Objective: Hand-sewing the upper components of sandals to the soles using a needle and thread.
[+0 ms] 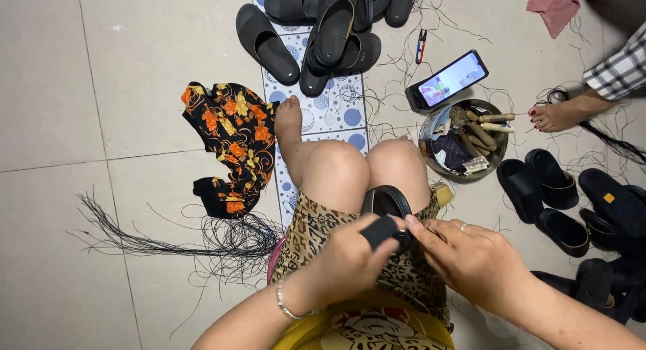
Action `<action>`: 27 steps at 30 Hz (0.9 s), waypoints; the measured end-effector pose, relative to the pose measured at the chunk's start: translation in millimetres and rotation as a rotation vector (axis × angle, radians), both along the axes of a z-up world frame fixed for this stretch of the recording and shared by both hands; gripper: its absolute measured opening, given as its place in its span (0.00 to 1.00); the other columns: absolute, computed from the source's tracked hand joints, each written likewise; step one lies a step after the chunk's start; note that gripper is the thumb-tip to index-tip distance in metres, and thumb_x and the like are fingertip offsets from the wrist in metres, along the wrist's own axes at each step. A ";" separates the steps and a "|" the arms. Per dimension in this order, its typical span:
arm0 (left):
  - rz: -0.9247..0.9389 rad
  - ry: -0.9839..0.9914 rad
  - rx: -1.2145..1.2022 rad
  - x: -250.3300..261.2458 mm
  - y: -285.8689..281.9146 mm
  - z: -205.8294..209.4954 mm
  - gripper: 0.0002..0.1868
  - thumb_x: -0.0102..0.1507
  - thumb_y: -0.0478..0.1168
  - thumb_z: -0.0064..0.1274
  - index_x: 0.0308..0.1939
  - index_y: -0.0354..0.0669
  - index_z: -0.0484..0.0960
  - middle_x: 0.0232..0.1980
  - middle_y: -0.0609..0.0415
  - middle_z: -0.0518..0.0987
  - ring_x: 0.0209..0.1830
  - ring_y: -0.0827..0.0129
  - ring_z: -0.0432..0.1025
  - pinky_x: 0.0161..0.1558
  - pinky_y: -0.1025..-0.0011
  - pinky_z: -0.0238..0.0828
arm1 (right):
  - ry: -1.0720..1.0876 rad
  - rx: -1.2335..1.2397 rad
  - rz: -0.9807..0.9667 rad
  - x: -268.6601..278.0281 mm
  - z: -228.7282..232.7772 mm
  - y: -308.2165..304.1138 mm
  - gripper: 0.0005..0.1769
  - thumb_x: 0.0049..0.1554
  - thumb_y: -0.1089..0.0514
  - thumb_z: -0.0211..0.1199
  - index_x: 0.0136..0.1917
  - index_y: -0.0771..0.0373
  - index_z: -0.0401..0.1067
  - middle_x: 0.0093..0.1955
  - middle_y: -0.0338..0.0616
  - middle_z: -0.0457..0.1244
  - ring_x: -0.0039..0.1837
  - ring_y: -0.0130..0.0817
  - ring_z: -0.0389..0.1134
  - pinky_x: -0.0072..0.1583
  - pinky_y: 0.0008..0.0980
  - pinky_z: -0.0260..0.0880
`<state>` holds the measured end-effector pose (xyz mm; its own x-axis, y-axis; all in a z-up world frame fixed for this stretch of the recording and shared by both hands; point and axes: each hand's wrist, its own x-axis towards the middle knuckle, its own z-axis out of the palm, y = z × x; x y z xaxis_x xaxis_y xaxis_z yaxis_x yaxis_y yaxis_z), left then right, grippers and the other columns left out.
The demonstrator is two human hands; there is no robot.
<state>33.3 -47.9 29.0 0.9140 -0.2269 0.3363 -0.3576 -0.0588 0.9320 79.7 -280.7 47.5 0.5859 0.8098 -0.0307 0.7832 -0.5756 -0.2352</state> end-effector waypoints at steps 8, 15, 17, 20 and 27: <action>-0.437 0.637 -0.195 -17.8 38.8 -11.2 0.05 0.61 0.31 0.62 0.33 0.43 0.81 0.31 0.64 0.75 0.28 0.80 0.65 0.35 0.81 0.63 | 0.078 0.126 -0.027 5.1 -3.6 2.6 0.25 0.51 0.61 0.67 0.63 0.62 0.74 0.45 0.41 0.71 0.40 0.32 0.73 0.38 0.29 0.73; -0.307 0.826 -0.887 -10.5 4.2 -34.9 0.05 0.60 0.36 0.63 0.39 0.40 0.86 0.34 0.54 0.84 0.24 0.79 0.69 0.27 0.84 0.67 | 0.116 0.132 -0.014 5.0 -3.2 1.7 0.25 0.51 0.60 0.66 0.63 0.62 0.74 0.47 0.42 0.71 0.39 0.32 0.73 0.39 0.29 0.74; 0.056 0.601 -0.224 -7.3 1.9 -36.2 0.07 0.61 0.26 0.53 0.41 0.36 0.84 0.27 0.58 0.78 0.24 0.76 0.70 0.28 0.79 0.69 | 0.135 0.123 -0.032 5.8 -0.2 3.9 0.23 0.51 0.60 0.66 0.61 0.64 0.74 0.47 0.44 0.73 0.43 0.33 0.75 0.41 0.30 0.76; 0.099 0.467 -0.004 -4.3 -3.1 -17.0 0.10 0.63 0.29 0.44 0.46 0.31 0.78 0.23 0.55 0.75 0.17 0.72 0.65 0.20 0.73 0.64 | 0.084 0.146 -0.035 4.6 1.9 7.0 0.22 0.52 0.60 0.66 0.60 0.64 0.75 0.48 0.43 0.72 0.41 0.32 0.74 0.40 0.29 0.74; 0.021 0.339 0.092 2.1 -2.5 -9.4 0.10 0.62 0.29 0.47 0.44 0.26 0.79 0.24 0.46 0.78 0.14 0.65 0.68 0.20 0.67 0.65 | 0.188 -0.231 0.007 24.4 24.2 -30.1 0.43 0.45 0.54 0.67 0.74 0.34 0.65 0.34 0.28 0.62 0.26 0.28 0.67 0.28 0.31 0.68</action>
